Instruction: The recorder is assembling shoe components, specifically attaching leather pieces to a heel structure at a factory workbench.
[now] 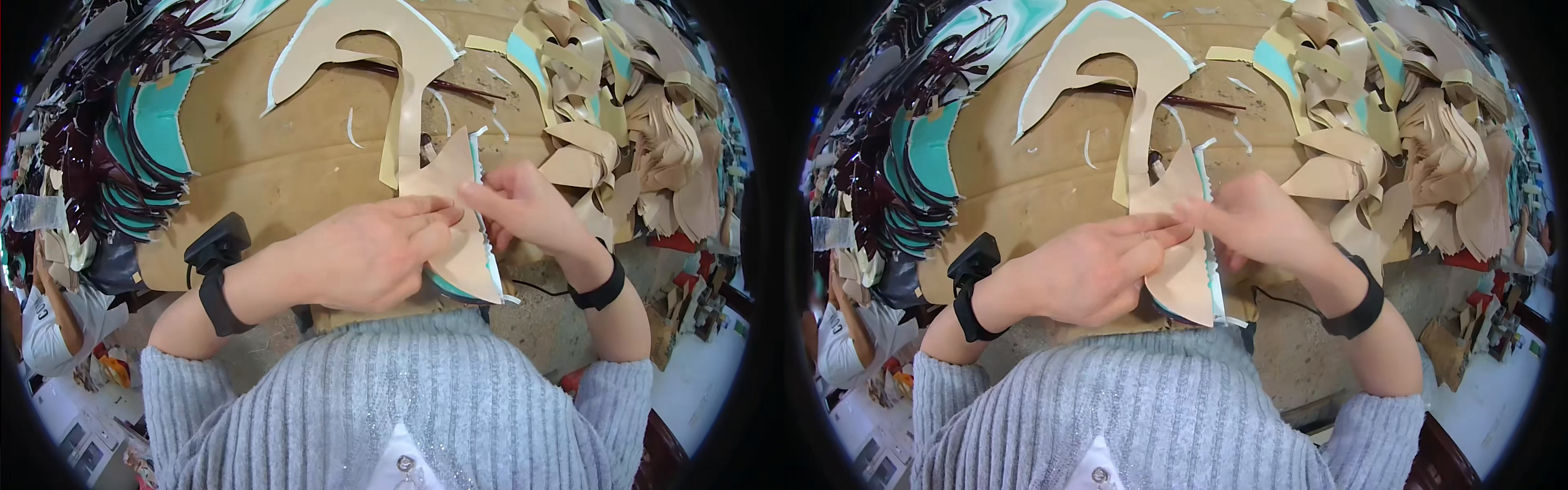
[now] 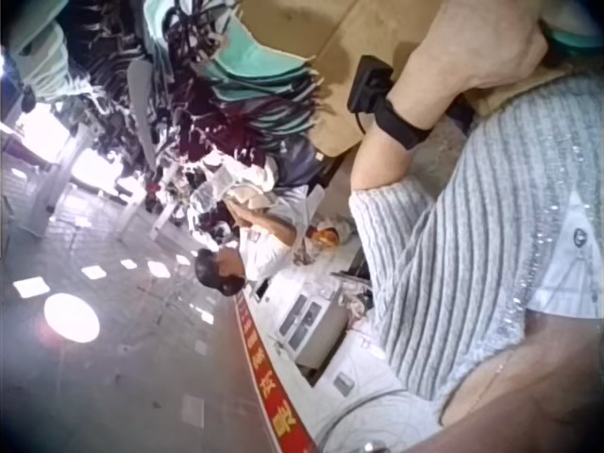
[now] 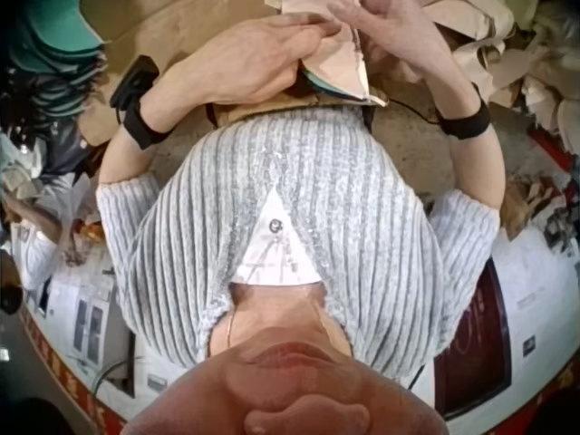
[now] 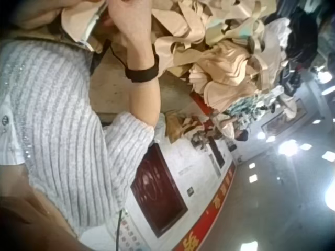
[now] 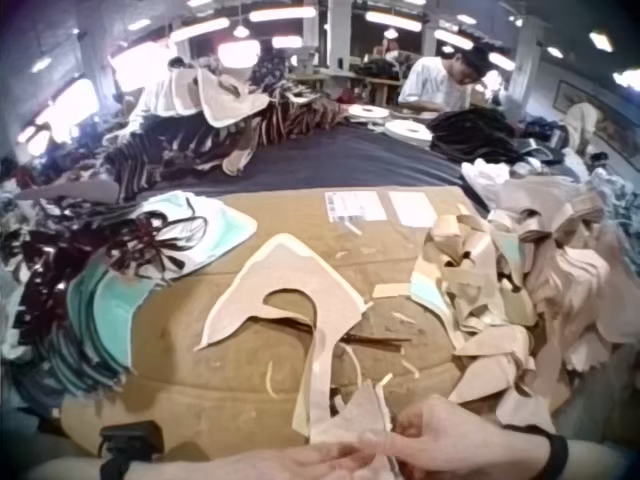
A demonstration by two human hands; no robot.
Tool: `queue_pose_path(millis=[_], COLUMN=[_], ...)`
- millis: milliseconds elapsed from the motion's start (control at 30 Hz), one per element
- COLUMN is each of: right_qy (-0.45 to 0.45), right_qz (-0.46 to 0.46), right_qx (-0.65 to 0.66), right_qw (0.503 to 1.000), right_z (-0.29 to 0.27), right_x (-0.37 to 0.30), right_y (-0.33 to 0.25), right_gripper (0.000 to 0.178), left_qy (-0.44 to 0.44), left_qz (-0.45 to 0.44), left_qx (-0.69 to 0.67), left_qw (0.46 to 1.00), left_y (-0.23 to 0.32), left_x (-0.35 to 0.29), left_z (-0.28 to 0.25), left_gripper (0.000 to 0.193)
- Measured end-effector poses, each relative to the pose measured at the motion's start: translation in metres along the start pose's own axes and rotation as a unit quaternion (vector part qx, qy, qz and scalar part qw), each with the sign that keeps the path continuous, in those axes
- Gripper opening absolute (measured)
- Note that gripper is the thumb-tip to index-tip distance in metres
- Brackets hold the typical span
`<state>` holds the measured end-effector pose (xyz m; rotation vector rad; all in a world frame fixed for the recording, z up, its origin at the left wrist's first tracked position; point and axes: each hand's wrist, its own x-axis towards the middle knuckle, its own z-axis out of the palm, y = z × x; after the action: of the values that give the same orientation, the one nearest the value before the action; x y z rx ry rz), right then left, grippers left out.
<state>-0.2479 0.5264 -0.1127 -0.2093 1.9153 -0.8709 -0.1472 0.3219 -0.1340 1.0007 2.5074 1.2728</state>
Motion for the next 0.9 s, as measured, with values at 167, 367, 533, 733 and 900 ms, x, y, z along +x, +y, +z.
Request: queue_pose_path(millis=[167, 367, 533, 733, 900], right_qy=[0.024, 0.13, 0.237, 0.297, 0.298], right_qz=[-0.108, -0.151, -0.228, -0.304, -0.333], right_qx=[0.037, -0.005, 0.098, -0.038, -0.013], right_qw=[0.993, 0.98, 0.939, 0.904, 0.895], right_z=[0.014, 0.018, 0.019, 0.027, 0.035], right_x=[0.01, 0.009, 0.011, 0.001, 0.008], right_y=[0.009, 0.005, 0.004, -0.017, -0.009], right_gripper=[0.028, 0.03, 0.019, 0.016, 0.016], left_qy=[0.009, 0.123, 0.268, 0.415, 0.352], left_qz=[-0.021, 0.117, 0.036, -0.275, -0.251], left_qx=[-0.046, 0.04, -0.022, -0.257, -0.236], left_qw=[0.999, 0.985, 0.963, 0.828, 0.87], left_y=[-0.005, -0.006, -0.003, -0.007, -0.017], left_x=[-0.003, -0.01, -0.024, 0.011, 0.021], left_z=[-0.002, 0.0, -0.016, -0.009, -0.001], left_gripper=[0.03, 0.012, 0.008, 0.031, 0.024])
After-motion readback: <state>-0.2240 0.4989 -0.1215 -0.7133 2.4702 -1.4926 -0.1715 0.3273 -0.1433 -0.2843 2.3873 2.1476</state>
